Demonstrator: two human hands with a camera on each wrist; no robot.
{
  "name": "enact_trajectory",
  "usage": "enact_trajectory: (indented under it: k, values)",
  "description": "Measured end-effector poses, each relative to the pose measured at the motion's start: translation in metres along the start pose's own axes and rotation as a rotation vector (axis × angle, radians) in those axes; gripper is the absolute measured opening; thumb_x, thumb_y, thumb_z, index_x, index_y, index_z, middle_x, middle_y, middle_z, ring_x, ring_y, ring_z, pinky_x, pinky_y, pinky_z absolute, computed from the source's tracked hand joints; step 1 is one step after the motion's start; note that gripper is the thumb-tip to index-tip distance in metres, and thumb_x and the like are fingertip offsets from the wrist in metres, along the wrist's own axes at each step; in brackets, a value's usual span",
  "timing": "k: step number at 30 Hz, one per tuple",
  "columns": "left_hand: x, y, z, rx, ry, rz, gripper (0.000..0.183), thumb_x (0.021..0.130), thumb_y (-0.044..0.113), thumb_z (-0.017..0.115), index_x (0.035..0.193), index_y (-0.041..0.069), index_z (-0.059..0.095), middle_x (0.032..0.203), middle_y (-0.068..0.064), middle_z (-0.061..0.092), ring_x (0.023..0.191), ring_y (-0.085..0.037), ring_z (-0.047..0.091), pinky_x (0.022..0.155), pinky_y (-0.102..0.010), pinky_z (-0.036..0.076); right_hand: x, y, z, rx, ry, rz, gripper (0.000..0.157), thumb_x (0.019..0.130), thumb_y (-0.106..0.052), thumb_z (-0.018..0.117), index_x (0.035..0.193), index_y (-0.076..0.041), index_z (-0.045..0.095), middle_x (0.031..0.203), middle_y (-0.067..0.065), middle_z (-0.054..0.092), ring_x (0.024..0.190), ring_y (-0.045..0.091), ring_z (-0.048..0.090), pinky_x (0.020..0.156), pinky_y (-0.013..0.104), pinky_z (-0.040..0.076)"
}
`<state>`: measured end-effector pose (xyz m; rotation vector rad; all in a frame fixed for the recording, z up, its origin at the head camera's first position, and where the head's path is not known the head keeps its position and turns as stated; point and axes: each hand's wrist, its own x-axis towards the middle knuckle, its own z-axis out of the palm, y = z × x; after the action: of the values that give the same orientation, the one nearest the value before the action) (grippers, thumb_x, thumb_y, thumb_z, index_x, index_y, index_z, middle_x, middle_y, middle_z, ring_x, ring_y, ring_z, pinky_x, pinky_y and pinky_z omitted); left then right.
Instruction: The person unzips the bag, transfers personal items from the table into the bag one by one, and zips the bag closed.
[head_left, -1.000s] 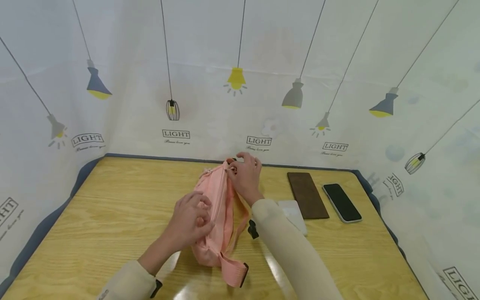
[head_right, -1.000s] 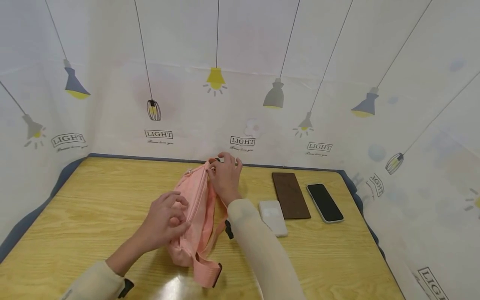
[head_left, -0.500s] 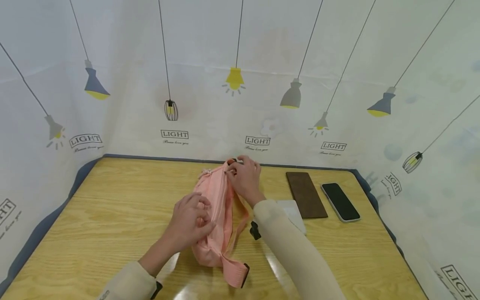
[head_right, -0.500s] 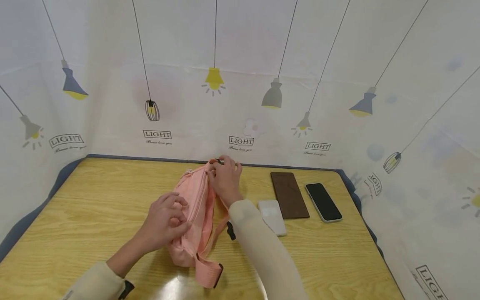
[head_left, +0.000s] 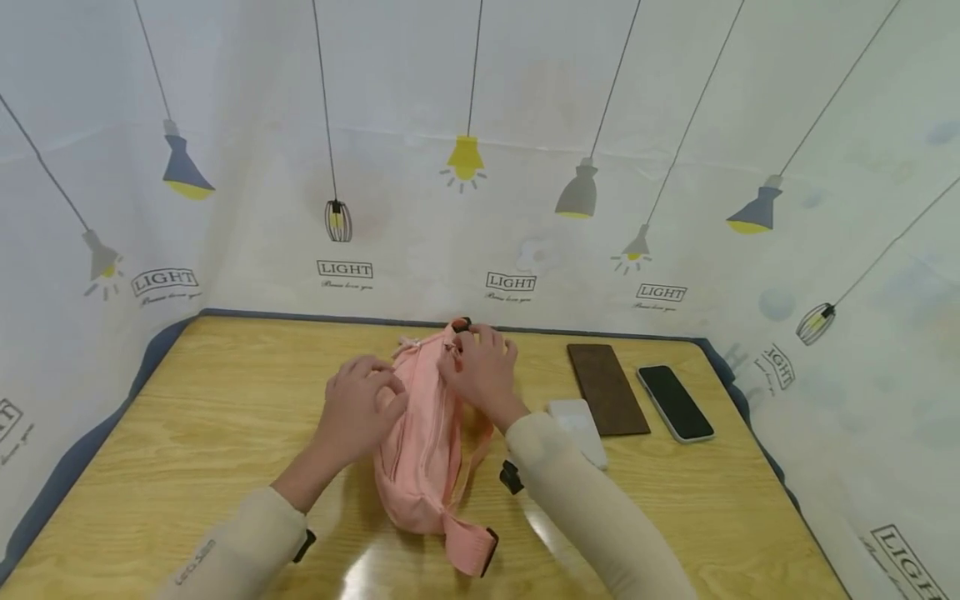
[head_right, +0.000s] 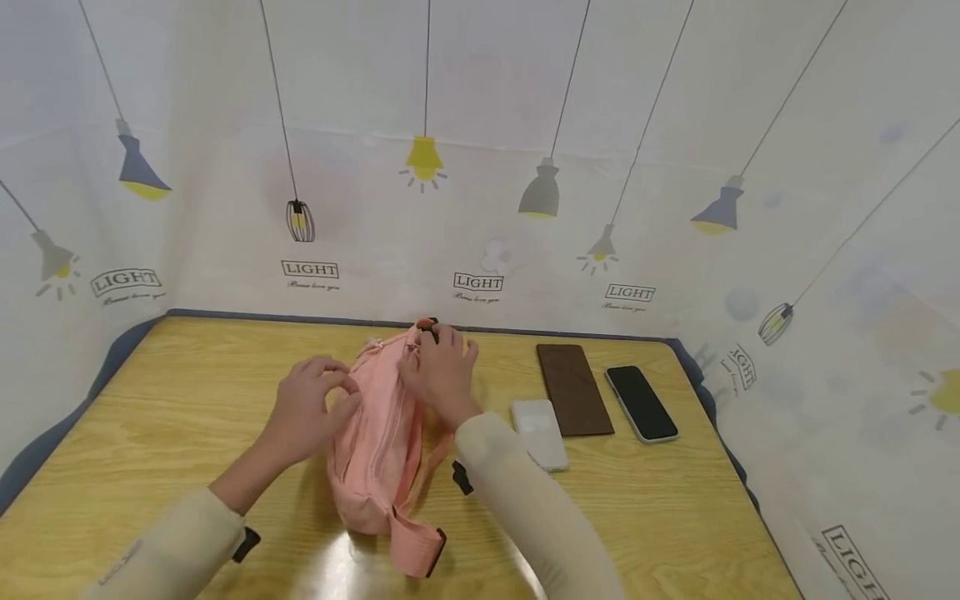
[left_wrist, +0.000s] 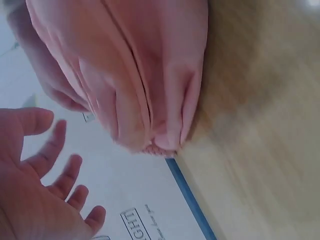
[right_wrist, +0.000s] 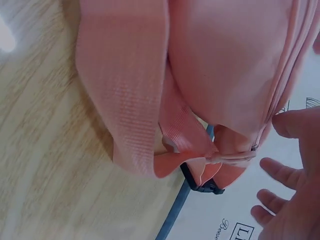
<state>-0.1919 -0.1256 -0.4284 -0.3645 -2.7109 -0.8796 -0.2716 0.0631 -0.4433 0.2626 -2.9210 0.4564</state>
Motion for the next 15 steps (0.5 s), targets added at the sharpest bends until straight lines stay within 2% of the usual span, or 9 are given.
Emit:
enact_trajectory:
  k: [3,6,11,15]
  values:
    - [0.018,-0.007,-0.002,0.07,-0.022,-0.072,0.023,0.092,0.029,0.06,0.101,0.011,0.072,0.125,-0.014,0.058,0.127,-0.039,0.043,0.102,-0.063,0.032,0.001,-0.001,-0.001,0.033,0.028,-0.058,0.029,0.095,-0.037,0.053,0.117,-0.019,0.062,0.143,0.008,0.046,0.136,0.029,0.039,0.111,0.057,0.025]
    - [0.033,-0.012,-0.001,0.123,-0.084,-0.139,0.032,0.094,0.033,0.058,0.111,0.008,0.07,0.13,-0.017,0.054,0.13,-0.04,0.038,0.104,-0.064,0.03,0.002,-0.003,-0.003,0.044,0.037,-0.12,0.025,0.097,-0.031,0.053,0.117,-0.02,0.064,0.144,0.009,0.047,0.136,0.03,0.039,0.112,0.057,0.024]
    - [0.046,-0.019,0.008,0.151,-0.189,-0.249,0.04,0.095,0.039,0.056,0.112,0.005,0.07,0.133,-0.018,0.05,0.131,-0.04,0.033,0.105,-0.062,0.028,0.009,-0.011,-0.004,-0.023,0.03,-0.202,0.023,0.098,-0.032,0.052,0.114,-0.023,0.068,0.142,0.007,0.05,0.134,0.027,0.042,0.112,0.054,0.026]
    - [0.051,-0.023,0.017,0.148,-0.199,-0.275,0.036,0.095,0.037,0.058,0.105,0.006,0.073,0.13,-0.018,0.052,0.13,-0.04,0.035,0.104,-0.062,0.03,0.018,-0.017,-0.008,-0.081,0.004,-0.226,0.025,0.098,-0.036,0.052,0.111,-0.026,0.071,0.143,0.004,0.049,0.136,0.024,0.039,0.111,0.052,0.026]
